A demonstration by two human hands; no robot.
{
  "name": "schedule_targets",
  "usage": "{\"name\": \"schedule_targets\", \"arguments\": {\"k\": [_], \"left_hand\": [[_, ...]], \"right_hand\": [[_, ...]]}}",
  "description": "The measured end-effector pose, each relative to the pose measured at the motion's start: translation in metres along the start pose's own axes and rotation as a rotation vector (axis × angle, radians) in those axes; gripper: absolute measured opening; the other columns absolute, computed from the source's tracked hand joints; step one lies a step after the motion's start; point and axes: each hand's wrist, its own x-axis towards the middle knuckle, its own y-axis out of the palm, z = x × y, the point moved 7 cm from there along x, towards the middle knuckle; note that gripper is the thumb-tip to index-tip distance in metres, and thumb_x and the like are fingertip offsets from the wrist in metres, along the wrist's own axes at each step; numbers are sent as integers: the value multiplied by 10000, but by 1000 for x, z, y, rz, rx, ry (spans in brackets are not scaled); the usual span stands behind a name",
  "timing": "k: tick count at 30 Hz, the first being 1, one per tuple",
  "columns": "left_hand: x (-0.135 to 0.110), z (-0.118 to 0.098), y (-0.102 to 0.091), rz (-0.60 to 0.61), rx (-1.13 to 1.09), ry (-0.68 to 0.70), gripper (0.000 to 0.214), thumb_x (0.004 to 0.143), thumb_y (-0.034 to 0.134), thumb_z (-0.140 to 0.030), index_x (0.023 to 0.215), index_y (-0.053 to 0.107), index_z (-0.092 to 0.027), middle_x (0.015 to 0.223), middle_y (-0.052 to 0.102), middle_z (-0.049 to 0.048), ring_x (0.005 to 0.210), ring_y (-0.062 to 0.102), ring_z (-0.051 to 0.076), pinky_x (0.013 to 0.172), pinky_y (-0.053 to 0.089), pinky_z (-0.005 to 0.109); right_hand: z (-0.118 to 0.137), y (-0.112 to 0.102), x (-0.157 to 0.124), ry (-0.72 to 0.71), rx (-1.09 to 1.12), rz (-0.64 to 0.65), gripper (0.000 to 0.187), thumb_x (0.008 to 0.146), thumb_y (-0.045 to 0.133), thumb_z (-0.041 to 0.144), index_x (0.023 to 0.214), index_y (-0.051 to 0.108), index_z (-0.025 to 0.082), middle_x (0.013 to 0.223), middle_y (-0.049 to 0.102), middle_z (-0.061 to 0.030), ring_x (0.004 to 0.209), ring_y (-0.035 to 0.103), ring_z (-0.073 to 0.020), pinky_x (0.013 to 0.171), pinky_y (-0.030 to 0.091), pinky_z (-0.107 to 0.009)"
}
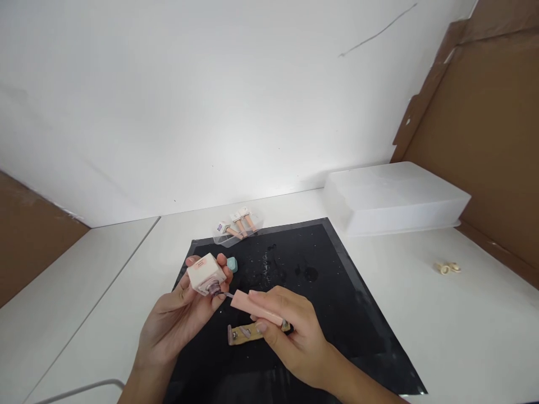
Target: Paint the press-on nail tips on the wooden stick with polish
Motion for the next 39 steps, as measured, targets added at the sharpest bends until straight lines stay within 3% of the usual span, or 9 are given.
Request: {"name": "schedule_targets", "arguments": {"k": [6, 14, 23, 33, 39], "left_hand": [[-1, -3, -2, -28, 50, 43, 245, 817, 476, -121, 911, 635, -282, 1159, 621, -3, 1090, 546, 129, 945, 383, 223], [-4, -5, -9, -128, 121, 71, 212, 789, 531, -129, 879, 643, -285, 1110, 642, -27, 1076, 547, 128, 935, 380, 229], [-8, -13, -12, -182, 255, 133, 208, 745, 584, -118, 851, 676, -272, 1144, 624, -15, 1120, 502, 164, 949, 356, 279], [-12, -14, -9, -186, 326, 129, 194, 750, 573, -120, 831, 676, -263, 1173, 605, -7, 1113, 500, 191, 923, 372, 301], [-11, -14, -8, -166, 314, 130, 188, 744, 582, -117, 820, 675, -262, 1160, 611, -7, 1099, 516, 185, 931, 373, 291]], "right_hand": [[0, 0, -1, -9, -25, -4, 398, 835, 502, 140, 1206, 536, 281, 676, 569, -13, 560, 469, -156, 483, 397, -275], [2, 4, 1, -49, -99, 49, 537, 792, 496, 26, 1256, 482, 297, 818, 604, -50, 658, 538, -175, 537, 443, -298], [5, 5, 2, -75, -183, 39, 508, 803, 480, 39, 1250, 476, 281, 724, 562, -28, 584, 493, -164, 485, 405, -282], [-22, -1, -2, 301, 9, -15, 221, 848, 524, 231, 1032, 641, 267, 733, 553, -24, 591, 469, -143, 501, 402, -253], [-42, 10, -8, 548, 377, 20, 249, 845, 528, 367, 999, 660, 222, 609, 487, 15, 458, 390, -88, 420, 356, -218]]}}
